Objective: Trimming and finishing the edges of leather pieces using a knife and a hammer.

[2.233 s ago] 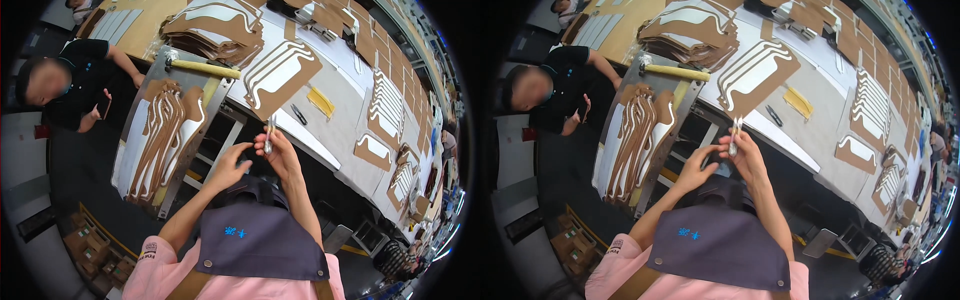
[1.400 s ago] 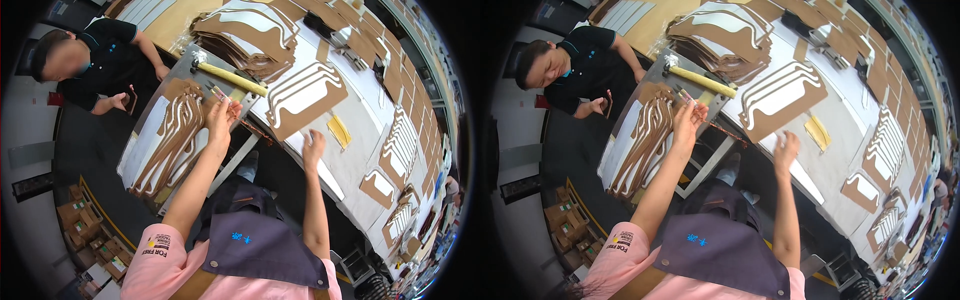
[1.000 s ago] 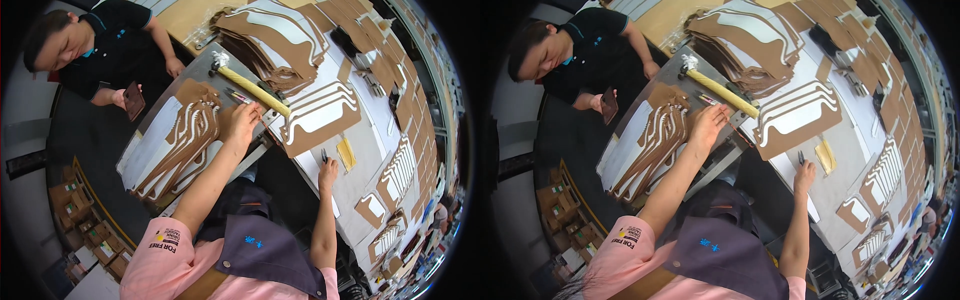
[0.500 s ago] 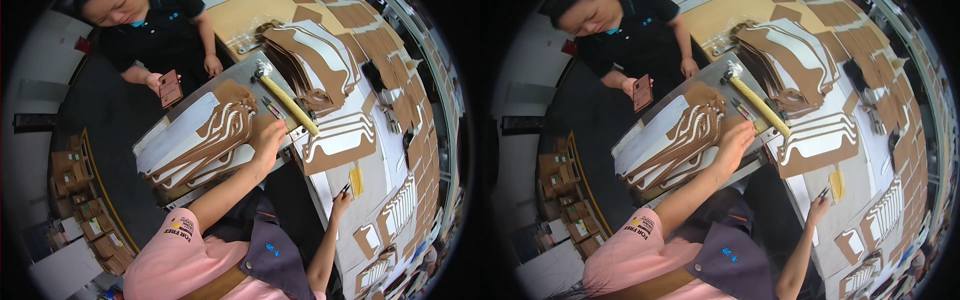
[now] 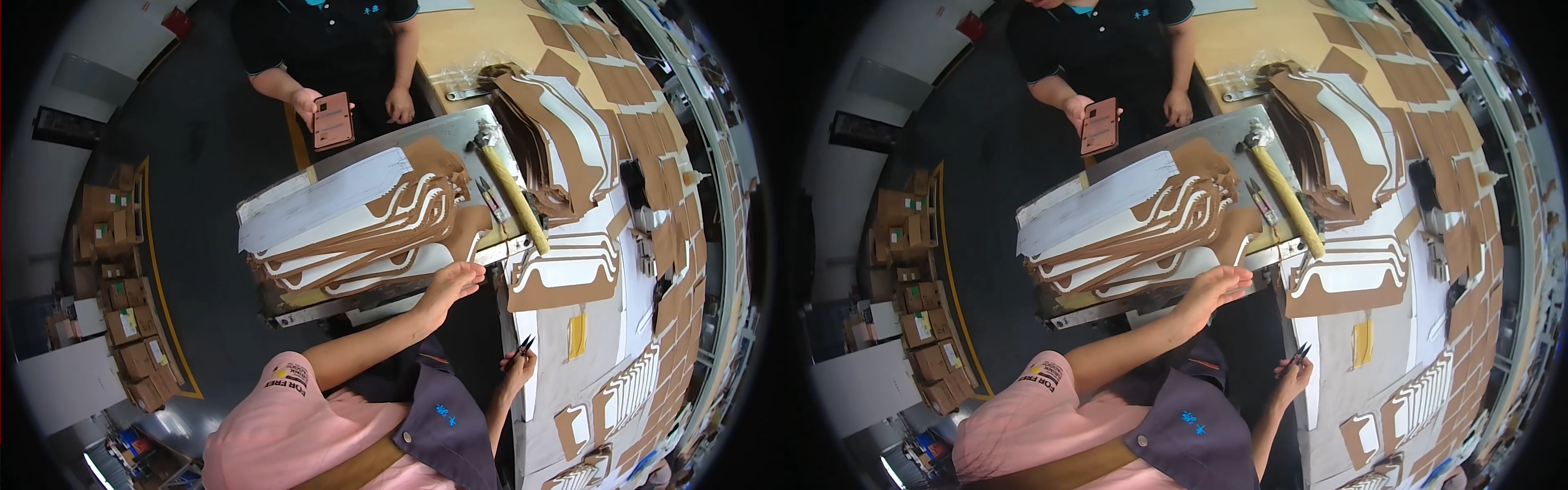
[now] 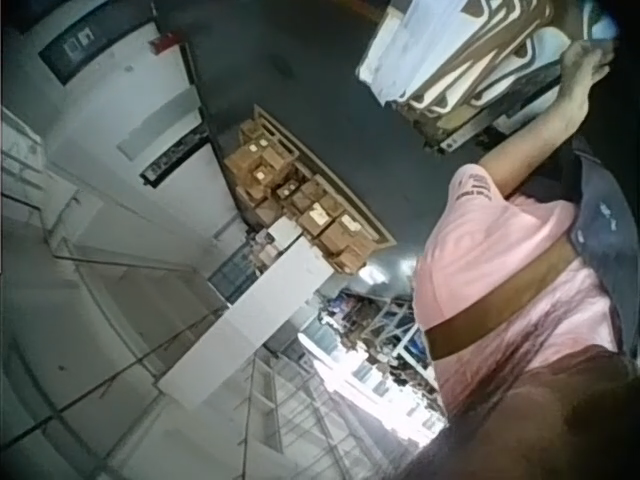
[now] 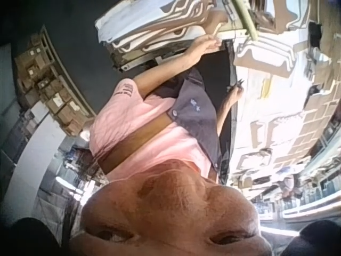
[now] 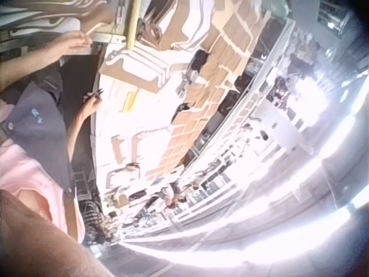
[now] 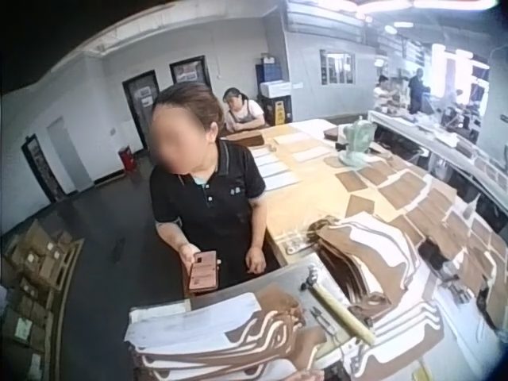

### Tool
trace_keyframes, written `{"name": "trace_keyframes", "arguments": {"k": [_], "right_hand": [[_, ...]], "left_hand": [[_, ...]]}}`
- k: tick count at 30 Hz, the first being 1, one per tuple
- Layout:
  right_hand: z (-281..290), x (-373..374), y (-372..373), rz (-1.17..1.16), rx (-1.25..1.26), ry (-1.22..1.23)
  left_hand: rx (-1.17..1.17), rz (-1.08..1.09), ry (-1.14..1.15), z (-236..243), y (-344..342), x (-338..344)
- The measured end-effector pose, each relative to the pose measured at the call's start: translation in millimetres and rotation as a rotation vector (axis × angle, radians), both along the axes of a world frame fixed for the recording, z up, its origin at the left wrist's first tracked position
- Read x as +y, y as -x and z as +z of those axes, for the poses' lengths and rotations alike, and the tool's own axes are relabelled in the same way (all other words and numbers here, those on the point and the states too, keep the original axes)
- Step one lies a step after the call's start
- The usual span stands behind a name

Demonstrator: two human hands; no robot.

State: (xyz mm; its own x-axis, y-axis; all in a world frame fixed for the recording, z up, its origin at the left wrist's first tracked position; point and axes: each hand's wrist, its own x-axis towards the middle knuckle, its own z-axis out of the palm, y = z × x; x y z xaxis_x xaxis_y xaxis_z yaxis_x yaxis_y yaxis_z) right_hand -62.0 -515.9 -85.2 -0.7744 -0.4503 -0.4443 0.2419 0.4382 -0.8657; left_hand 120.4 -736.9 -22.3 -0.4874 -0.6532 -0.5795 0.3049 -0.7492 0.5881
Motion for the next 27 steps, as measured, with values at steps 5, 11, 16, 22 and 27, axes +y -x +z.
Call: {"name": "trace_keyframes", "arguments": {"k": [5,11,16,22,27], "right_hand": [[12,-25,-9,0.063,-0.006,0.078],[17,-31,-12,0.140,-0.013,0.108],[7,-22,-8,0.156,-0.046,0.091],[7,-20,-16,0.134,-0.067,0.082],[1,-11,-18,0.110,-0.082,0.077]], "left_hand": [[-0.037,0.035,0.087,4,-17,-14],[-0.452,0.081,0.748,18,-46,-33],[-0.892,0.179,1.184,33,-79,-60],[-1.112,0.179,1.305,26,-103,-76],[-1.250,0.094,1.279,18,-102,-78]]}}
